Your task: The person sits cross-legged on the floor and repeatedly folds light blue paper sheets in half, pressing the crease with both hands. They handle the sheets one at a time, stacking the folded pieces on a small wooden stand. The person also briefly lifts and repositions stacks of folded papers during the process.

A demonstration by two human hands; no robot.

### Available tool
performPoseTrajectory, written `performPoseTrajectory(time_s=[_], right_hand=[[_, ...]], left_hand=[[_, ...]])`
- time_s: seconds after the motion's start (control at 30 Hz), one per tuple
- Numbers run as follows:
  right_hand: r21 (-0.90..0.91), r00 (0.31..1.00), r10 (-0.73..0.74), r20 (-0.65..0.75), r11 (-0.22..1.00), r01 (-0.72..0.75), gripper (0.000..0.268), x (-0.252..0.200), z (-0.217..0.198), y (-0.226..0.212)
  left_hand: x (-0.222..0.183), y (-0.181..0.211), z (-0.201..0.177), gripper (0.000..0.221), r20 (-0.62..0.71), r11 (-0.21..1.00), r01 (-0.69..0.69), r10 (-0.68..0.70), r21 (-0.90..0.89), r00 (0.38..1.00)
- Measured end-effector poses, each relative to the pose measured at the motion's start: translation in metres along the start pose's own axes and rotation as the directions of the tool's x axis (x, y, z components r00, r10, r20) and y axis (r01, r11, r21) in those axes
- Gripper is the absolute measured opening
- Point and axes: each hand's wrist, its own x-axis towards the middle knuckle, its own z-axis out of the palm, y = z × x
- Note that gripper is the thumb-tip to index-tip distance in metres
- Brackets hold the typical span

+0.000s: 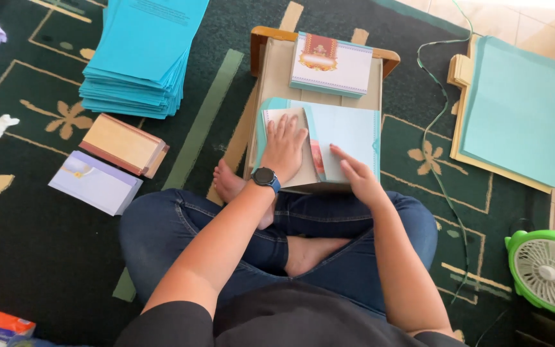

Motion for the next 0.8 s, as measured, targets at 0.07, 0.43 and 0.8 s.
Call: performPoseTrajectory(time_s=[0.07,0.43,0.8], right_hand=[[0.008,0.996,-0.008,-0.092,1.0,0.009,0.043,-0.003,-0.001,0.01],[-0.045,0.998,-0.054,-0.044,0.998,0.052,0.043,-0.001,0.012,0.012],[0.257,0.99,0.015,-0.142,0.966,0.022,0.05,-0.007,0.009,-0.008]], left_hand=[[0.002,0.003,0.002,0.042,0.045,0.997,-0.079,0.08,-0.011,0.996],[0.004,0.004,0.007,0.042,0.066,0.979,-0.196,0.2,-0.061,0.978],[-0.001,0.009,-0.011,0.032,0.003,0.977,-0.205,0.205,-0.053,0.979]])
